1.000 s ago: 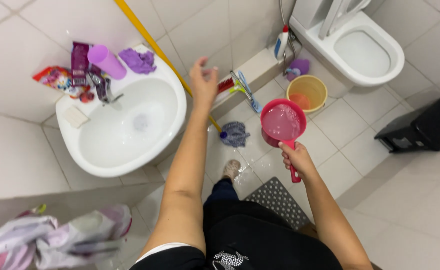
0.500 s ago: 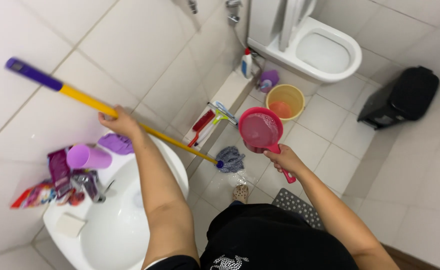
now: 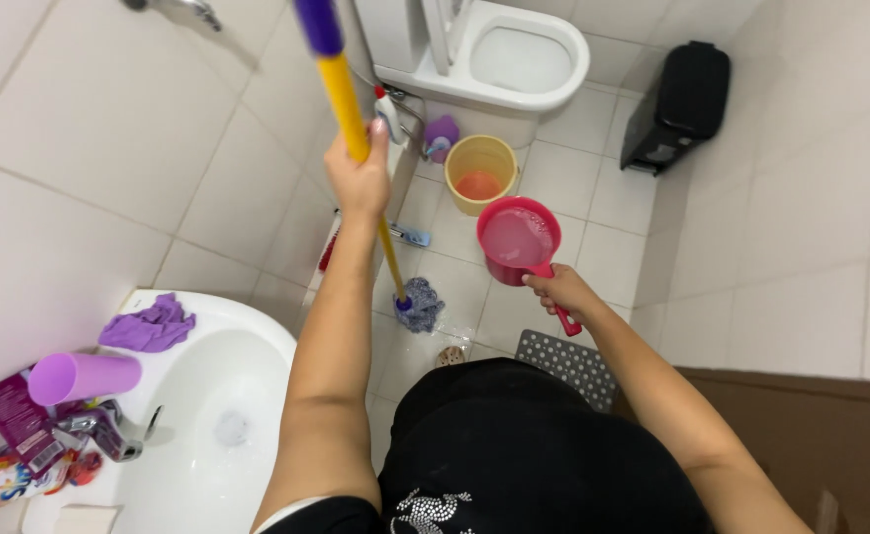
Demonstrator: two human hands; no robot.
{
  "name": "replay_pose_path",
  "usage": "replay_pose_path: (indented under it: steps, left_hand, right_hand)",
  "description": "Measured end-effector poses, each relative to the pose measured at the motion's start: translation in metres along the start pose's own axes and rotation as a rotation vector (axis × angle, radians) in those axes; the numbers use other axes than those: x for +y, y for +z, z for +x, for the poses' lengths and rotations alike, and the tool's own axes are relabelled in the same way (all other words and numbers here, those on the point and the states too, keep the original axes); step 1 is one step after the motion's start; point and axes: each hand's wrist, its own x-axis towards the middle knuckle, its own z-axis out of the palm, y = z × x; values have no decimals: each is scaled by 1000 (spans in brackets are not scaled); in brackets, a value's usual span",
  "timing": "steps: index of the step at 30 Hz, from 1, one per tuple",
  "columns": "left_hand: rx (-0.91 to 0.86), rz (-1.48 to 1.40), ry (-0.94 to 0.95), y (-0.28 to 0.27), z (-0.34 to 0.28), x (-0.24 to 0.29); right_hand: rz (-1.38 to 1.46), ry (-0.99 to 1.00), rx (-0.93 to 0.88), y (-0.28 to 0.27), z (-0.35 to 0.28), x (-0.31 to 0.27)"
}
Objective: Scrub and mop the bathroom floor using water and cleaning tools.
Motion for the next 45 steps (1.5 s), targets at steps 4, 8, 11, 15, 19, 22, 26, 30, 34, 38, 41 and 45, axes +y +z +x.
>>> replay_pose_path:
  steps: [4,8,11,15,19,22,26,30,34,38,41,45]
  left_hand:
    - [-96,-277,4,64,-3,75]
    - [-117,-452,138,97,-25,116]
    - [-110,-547,185,98,-42,149]
    - [-75,-652,118,98,-80,163]
    - [-54,-685,52,118,-143,120]
    - [-86,-630,-115,130,-191,64]
    - [-695,-102,139,118,-264,13]
    - [-1254,-121,-869,88,-304,31]
    - [-1447,-550,-867,59,-312,19]
    - [-1388,-521,-1461,31,-327,25]
    - [-1290,-269,-1495,11,-375,-20]
    - [-1090,14,-1292,-7,-426,-62]
  right_hand:
    - [116,1,72,-48,-33,39]
    - [186,-50,155,-86,-70,70]
    - [214,-26,235,-107,-97,87]
    - [268,-24,271,-136,-106,124]
    - [310,-26,281,-149,-103,162]
    - [375,-34,266,-149,-91,187]
    - [386,-51,290,-140,-93,198]
    - [393,-26,293,-128,-99,209]
    - [355,-32,329,-110,-104,213]
    - [353,-38,353,-87,-113,219]
    - [343,-40,393,-65,-124,227]
    - [388,-83,416,-46,-134,238]
